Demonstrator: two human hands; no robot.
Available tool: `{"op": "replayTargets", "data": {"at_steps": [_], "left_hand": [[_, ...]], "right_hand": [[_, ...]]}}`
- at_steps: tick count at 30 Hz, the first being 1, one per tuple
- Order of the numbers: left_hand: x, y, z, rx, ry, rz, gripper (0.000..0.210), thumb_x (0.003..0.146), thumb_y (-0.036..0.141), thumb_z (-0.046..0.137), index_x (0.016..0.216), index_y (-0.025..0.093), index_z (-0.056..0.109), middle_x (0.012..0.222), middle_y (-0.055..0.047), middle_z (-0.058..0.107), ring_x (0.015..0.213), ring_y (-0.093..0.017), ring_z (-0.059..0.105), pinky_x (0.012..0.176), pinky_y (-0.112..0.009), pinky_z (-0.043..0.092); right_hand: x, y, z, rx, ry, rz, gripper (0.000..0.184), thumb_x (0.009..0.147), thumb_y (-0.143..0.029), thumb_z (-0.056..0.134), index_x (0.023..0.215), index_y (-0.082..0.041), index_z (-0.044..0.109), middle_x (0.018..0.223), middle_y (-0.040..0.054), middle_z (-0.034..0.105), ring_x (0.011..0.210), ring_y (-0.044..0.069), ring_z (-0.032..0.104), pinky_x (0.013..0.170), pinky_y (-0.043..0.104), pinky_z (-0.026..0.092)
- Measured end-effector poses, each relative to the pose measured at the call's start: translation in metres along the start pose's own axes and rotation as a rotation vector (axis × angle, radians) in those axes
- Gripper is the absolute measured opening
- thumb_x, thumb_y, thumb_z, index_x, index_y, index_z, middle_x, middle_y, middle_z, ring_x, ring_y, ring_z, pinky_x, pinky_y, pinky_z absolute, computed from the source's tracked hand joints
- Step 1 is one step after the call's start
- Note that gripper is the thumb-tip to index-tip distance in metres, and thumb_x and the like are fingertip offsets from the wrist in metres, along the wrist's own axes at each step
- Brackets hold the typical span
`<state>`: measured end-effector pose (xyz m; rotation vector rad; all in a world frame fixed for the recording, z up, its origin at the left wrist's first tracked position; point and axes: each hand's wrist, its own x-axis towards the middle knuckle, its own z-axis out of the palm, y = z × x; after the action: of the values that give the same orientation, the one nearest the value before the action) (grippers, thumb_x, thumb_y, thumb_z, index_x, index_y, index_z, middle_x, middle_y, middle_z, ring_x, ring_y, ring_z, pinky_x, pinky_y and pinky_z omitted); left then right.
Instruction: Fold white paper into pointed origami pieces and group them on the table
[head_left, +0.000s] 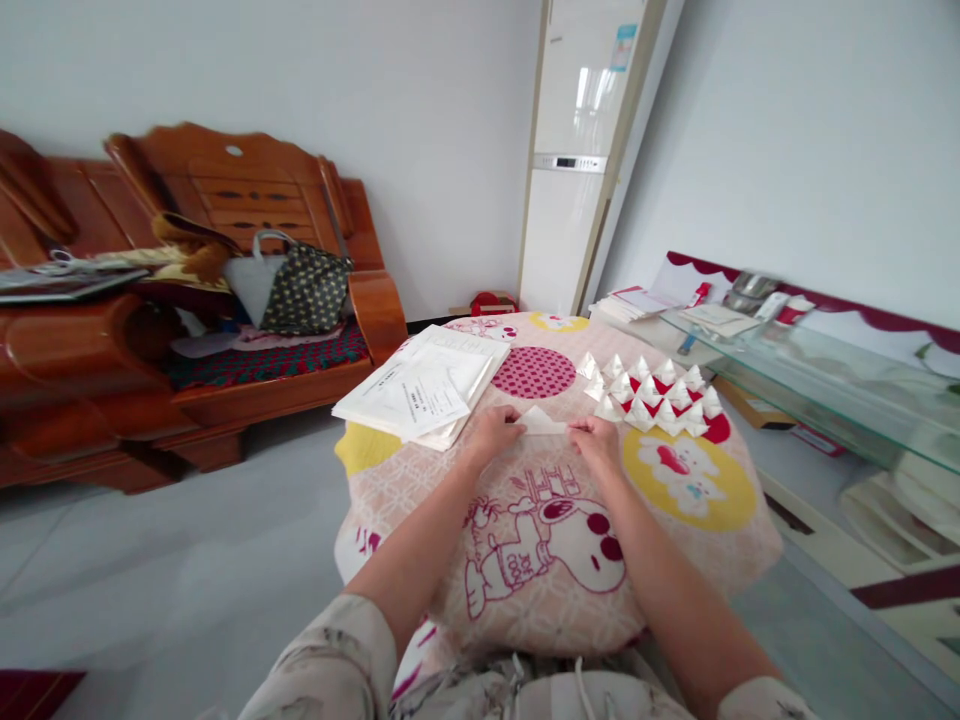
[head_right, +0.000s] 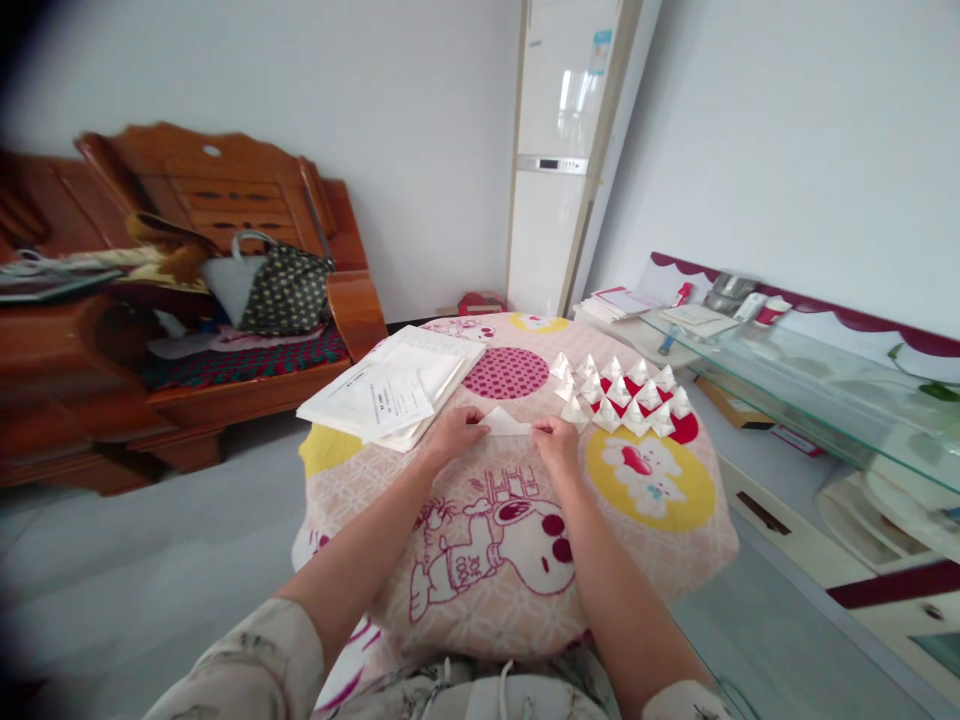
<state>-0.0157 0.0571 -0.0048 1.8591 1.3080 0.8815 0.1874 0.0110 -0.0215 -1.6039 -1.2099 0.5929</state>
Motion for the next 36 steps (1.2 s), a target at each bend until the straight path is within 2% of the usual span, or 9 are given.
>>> {"op": "replayTargets", "data": {"at_steps": [3, 4, 9, 13, 16, 21, 26, 31, 36], "left_hand": [[-0.014, -0.002, -0.011, -0.102, -0.028, 0.021, 0.008, 0.074, 0.022, 0.061, 0.068, 0.017, 0.062, 0.061, 0.002, 0.059, 0.057, -0.012, 0.051, 0.056, -0.024, 0.038], [-0.019, -0.003, -0.013, -0.215, -0.05, 0.022, 0.009, 0.073, 0.024, 0.063, 0.069, 0.016, 0.062, 0.06, 0.003, 0.058, 0.055, -0.011, 0.051, 0.055, -0.024, 0.037], [-0.042, 0.001, -0.01, -0.543, -0.103, 0.046, 0.021, 0.068, 0.032, 0.075, 0.071, 0.015, 0.063, 0.058, 0.003, 0.057, 0.052, -0.009, 0.049, 0.052, -0.021, 0.035], [-0.051, 0.009, -0.004, -0.855, -0.026, -0.058, 0.033, 0.062, 0.037, 0.084, 0.077, 0.015, 0.064, 0.06, 0.004, 0.058, 0.051, -0.006, 0.048, 0.052, -0.019, 0.036], [-0.052, 0.011, -0.002, -1.004, 0.012, -0.096, 0.039, 0.056, 0.039, 0.089, 0.073, 0.015, 0.062, 0.061, 0.004, 0.058, 0.052, -0.005, 0.049, 0.052, -0.017, 0.038], [-0.05, 0.005, -0.001, -1.005, 0.085, -0.111, 0.037, 0.058, 0.04, 0.086, 0.072, 0.015, 0.063, 0.064, 0.002, 0.06, 0.057, -0.007, 0.054, 0.054, -0.017, 0.041], [-0.053, 0.004, 0.0, -0.946, 0.076, -0.093, 0.027, 0.064, 0.034, 0.08, 0.077, 0.016, 0.066, 0.069, 0.001, 0.062, 0.063, -0.009, 0.056, 0.056, -0.019, 0.042], [-0.058, 0.009, 0.001, -0.849, 0.0, -0.041, 0.023, 0.069, 0.034, 0.073, 0.081, 0.016, 0.064, 0.07, 0.001, 0.061, 0.067, -0.011, 0.057, 0.06, -0.021, 0.044], [-0.059, 0.01, -0.001, -0.817, -0.008, 0.005, 0.02, 0.071, 0.033, 0.069, 0.081, 0.017, 0.063, 0.073, 0.0, 0.061, 0.069, -0.012, 0.057, 0.062, -0.022, 0.043]], "right_hand": [[-0.015, -0.001, -0.006, 0.146, 0.072, 0.037, 0.028, 0.075, -0.045, 0.063, 0.076, -0.017, 0.068, 0.064, 0.0052, 0.069, 0.054, 0.02, 0.063, 0.046, 0.028, 0.047], [-0.021, -0.004, -0.006, 0.215, 0.071, 0.049, 0.032, 0.075, -0.049, 0.066, 0.076, -0.017, 0.067, 0.064, 0.0056, 0.069, 0.056, 0.02, 0.064, 0.046, 0.028, 0.048], [-0.047, -0.022, 0.001, 0.466, -0.14, 0.065, 0.032, 0.063, -0.045, 0.079, 0.068, -0.015, 0.07, 0.06, 0.0054, 0.068, 0.05, 0.017, 0.061, 0.044, 0.027, 0.049], [-0.062, -0.032, 0.004, 0.593, -0.169, 0.084, 0.032, 0.061, -0.043, 0.081, 0.066, -0.013, 0.072, 0.062, 0.0077, 0.071, 0.048, 0.016, 0.06, 0.043, 0.026, 0.049], [-0.068, -0.033, 0.004, 0.629, -0.222, 0.069, 0.032, 0.064, -0.044, 0.081, 0.067, -0.013, 0.073, 0.062, 0.0077, 0.071, 0.048, 0.015, 0.061, 0.044, 0.026, 0.05], [-0.07, -0.026, 0.006, 0.674, -0.337, 0.087, 0.033, 0.067, -0.045, 0.081, 0.069, -0.013, 0.074, 0.064, 0.0081, 0.072, 0.05, 0.015, 0.062, 0.045, 0.025, 0.051], [-0.065, -0.019, 0.006, 0.75, -0.342, 0.178, 0.053, 0.08, -0.063, 0.064, 0.082, -0.011, 0.075, 0.063, 0.0107, 0.073, 0.049, 0.018, 0.065, 0.04, 0.024, 0.05], [-0.065, -0.018, 0.003, 0.646, -0.405, 0.146, 0.042, 0.075, -0.053, 0.072, 0.075, -0.011, 0.073, 0.062, 0.01, 0.072, 0.046, 0.016, 0.064, 0.037, 0.022, 0.048], [-0.067, -0.019, 0.002, 0.581, -0.451, 0.141, 0.044, 0.075, -0.055, 0.072, 0.076, -0.011, 0.074, 0.068, 0.0116, 0.073, 0.049, 0.015, 0.064, 0.037, 0.021, 0.047]]}}
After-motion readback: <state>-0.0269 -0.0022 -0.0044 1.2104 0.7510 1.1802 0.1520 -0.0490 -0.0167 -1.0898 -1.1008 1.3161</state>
